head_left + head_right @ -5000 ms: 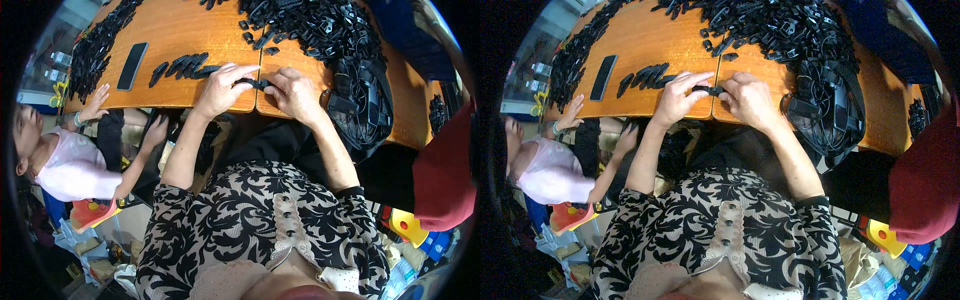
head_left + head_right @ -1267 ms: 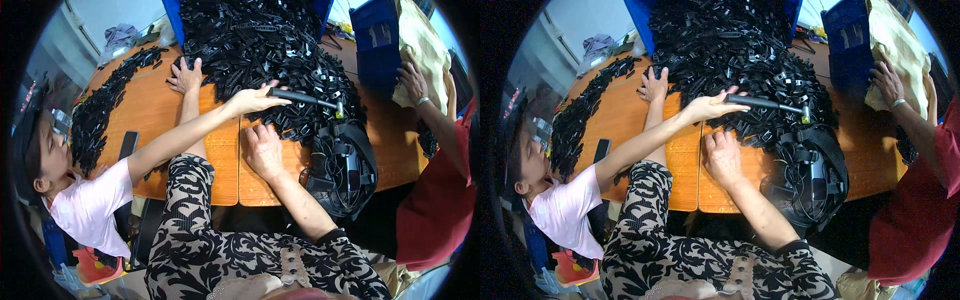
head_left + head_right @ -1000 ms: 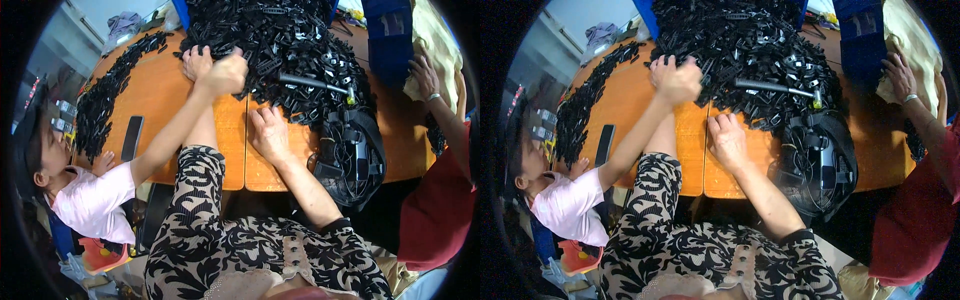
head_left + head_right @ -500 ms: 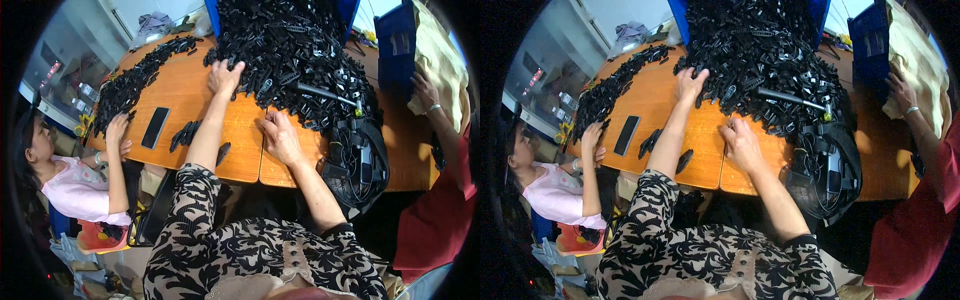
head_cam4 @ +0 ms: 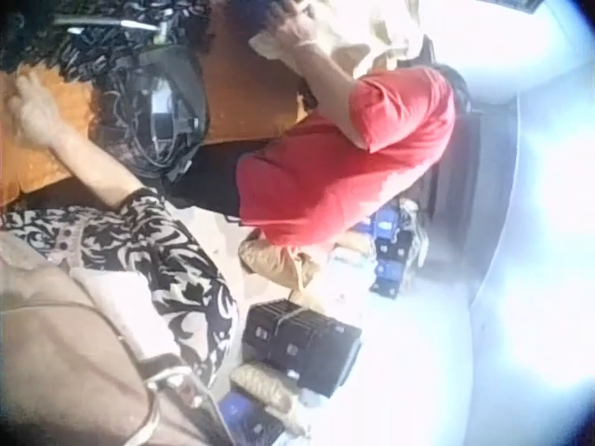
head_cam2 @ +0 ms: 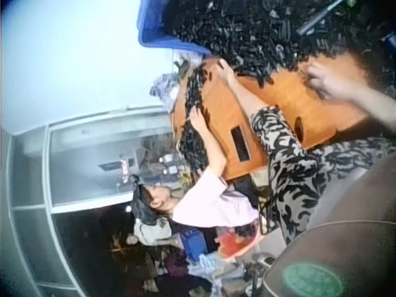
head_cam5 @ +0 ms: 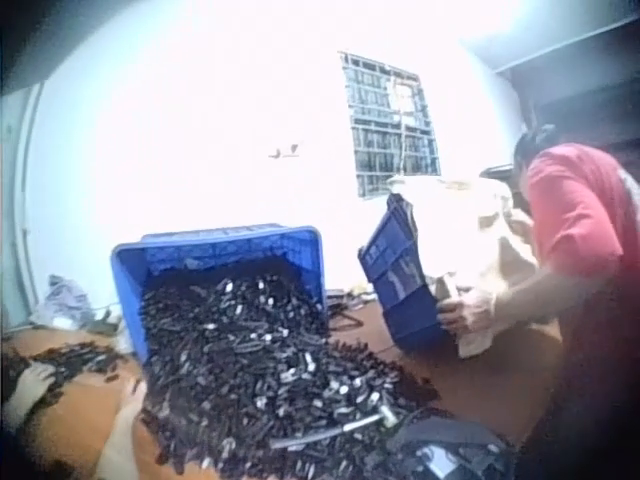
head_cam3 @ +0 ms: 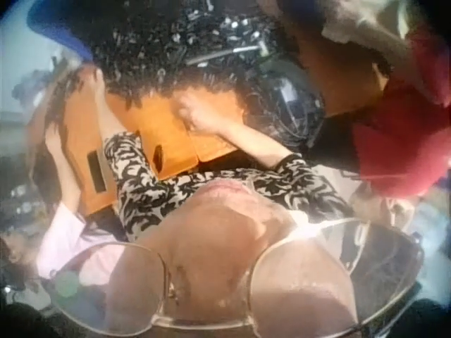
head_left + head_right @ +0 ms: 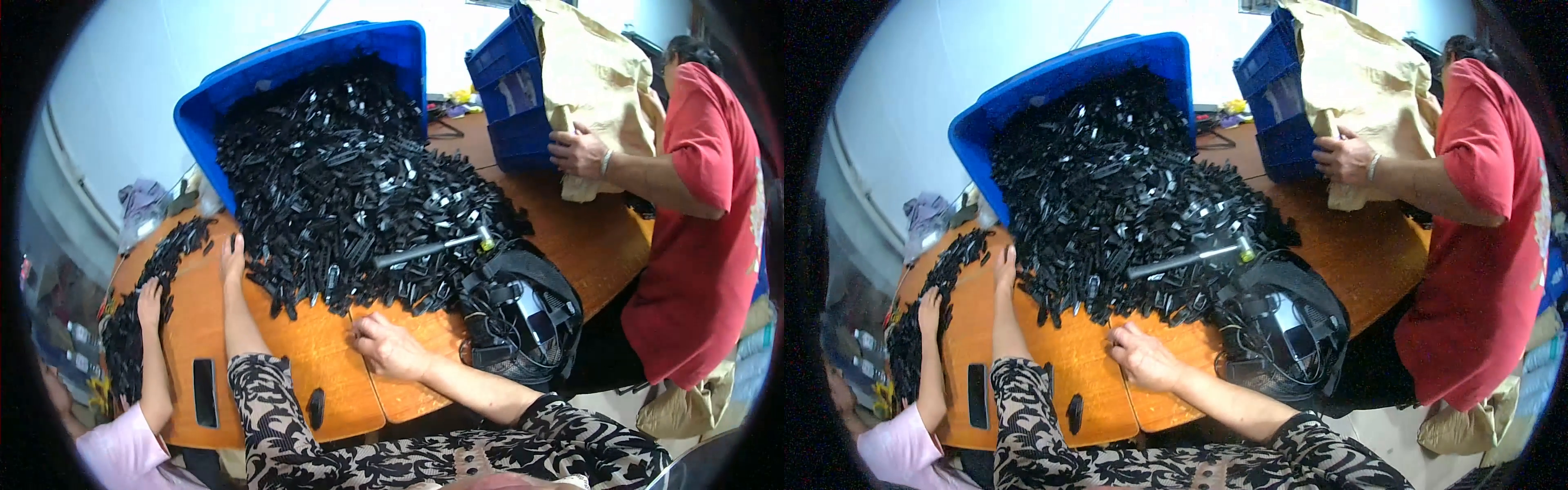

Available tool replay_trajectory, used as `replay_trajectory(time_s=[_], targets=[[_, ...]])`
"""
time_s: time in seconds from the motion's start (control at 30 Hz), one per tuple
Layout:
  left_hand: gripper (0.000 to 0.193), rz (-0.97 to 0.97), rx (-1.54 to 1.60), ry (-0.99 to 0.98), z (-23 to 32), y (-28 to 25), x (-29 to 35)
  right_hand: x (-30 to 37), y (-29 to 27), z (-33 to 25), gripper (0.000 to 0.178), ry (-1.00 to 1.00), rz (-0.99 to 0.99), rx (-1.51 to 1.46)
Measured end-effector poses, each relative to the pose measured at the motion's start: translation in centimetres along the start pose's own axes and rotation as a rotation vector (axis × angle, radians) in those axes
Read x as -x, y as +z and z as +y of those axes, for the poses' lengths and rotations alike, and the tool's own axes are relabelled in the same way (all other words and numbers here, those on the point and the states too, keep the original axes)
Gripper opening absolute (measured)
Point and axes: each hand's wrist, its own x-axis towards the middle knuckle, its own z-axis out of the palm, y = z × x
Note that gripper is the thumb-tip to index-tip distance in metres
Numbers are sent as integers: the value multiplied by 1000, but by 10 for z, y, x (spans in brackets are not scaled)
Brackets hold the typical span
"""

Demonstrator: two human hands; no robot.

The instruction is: The person assembles plastic buckle components by picking up individual pieces from the table, snapping them together by hand, and placing the assembled parts on the table.

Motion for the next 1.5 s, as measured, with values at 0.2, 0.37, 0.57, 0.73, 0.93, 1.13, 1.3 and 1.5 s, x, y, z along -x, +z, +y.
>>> replay_trajectory(time_s=[0.2,0.37,0.57,0.73,0.93,1.13,1.3,1.5], targets=[[60,99,-189,102,18,14,47,0,3,0,17,16,117,31],[57,162,-112,64,16,22,91,6,13,7,10,6,247,52],[61,110,-11,13,54,47,118,6,9,21,18,24,331,136],[54,112,199,33,48,42,141,-3,0,8,11,-58,289,103],[48,169,152,-4,81,5,209,4,3,20,9,-43,229,32],[36,280,-244,400,121,-70,347,-2,3,6,11,-5,169,138],[25,341,-473,403,119,-44,408,5,7,2,16,-91,149,202],[18,250,-396,244,116,34,419,18,5,28,20,-183,193,174]])
